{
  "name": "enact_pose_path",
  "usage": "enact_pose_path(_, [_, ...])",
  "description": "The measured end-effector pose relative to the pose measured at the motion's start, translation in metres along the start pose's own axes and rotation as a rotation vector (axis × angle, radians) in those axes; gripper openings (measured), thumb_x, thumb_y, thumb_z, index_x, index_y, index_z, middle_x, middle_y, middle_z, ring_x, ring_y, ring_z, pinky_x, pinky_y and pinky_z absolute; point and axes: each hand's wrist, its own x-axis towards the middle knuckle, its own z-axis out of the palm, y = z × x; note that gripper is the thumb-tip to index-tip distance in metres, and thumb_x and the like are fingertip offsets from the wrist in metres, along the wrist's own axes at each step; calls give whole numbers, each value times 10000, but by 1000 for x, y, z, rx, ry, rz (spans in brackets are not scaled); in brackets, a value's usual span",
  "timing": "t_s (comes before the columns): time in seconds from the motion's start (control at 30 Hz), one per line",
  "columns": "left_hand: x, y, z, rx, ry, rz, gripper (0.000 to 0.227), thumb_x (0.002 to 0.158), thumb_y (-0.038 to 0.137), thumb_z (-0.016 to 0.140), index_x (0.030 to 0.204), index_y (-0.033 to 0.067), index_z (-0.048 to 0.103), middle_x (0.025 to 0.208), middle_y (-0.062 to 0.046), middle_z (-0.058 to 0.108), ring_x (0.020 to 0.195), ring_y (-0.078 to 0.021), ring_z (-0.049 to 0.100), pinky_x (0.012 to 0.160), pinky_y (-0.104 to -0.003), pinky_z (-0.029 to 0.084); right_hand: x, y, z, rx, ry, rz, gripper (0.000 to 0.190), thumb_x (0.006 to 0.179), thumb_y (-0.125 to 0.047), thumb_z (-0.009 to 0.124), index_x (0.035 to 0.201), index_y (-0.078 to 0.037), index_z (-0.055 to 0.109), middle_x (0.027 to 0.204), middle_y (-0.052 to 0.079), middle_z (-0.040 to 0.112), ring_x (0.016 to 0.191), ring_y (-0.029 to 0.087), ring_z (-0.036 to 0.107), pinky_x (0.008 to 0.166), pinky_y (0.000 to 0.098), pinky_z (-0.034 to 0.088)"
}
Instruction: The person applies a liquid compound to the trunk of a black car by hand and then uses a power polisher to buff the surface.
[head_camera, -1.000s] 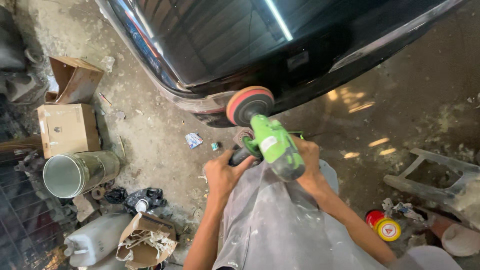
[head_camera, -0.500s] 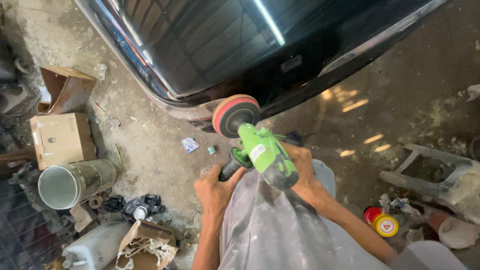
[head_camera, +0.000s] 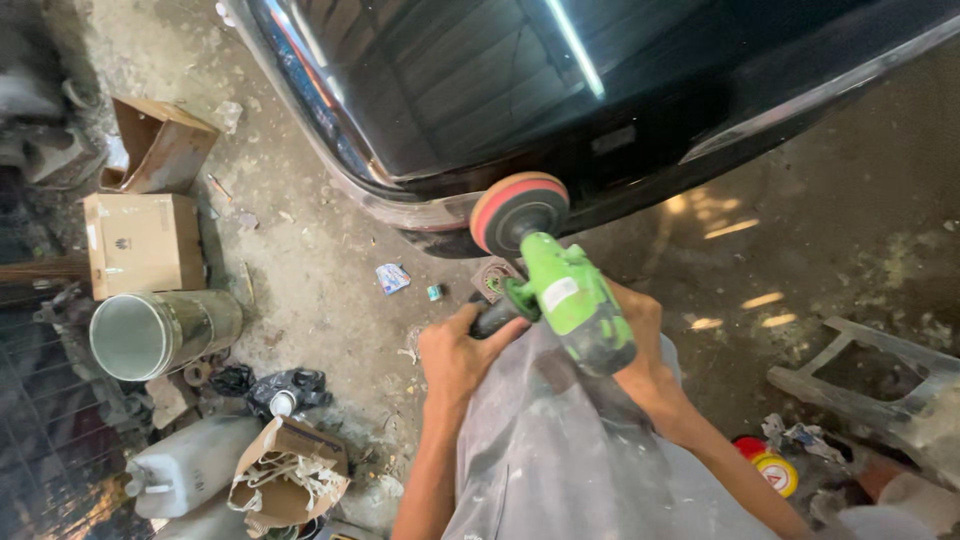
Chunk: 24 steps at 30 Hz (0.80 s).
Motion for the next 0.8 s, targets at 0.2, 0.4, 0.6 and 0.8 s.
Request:
enact_pose_path(0.2, [1,-18,-23,36,-7,-49,514,682,532,893,759,54,720,593,-161,663,490,-312,671,504,-415,509,8,-33,4,75,-36,-19,261,783,-161,749,1010,-48,684,855,182,696,775,397,694,613,406,543])
enact_pose_path(0.4, [-20,1,25,2,-31,135,584,711,576,889,620,49,652,551,-143,639,482,-330,638,510,-419,509,-45,34,-9,-47,-28,46,265,724,-146,792,947,-39,697,764,138,693,666,319,702,575,398,533])
enact_pose_path(0.6, [-15,2,43,9,-40,180,587,712,599,871,625,57,663,534,-133,632,474,-329,628,502,-429,499,-68,62,-7,-172,-1,82,262,747,-139,783,972,-32,701,784,141,693,684,311,708,584,391,537])
enact_pose_path(0.8, [-6,-18,44,-8,-35,158,590,688,585,886,614,42,668,542,-155,634,507,-353,642,526,-429,514,-29,13,-10,-91,69,21,299,775,-132,762,1045,-14,708,833,159,698,725,320,716,602,387,545])
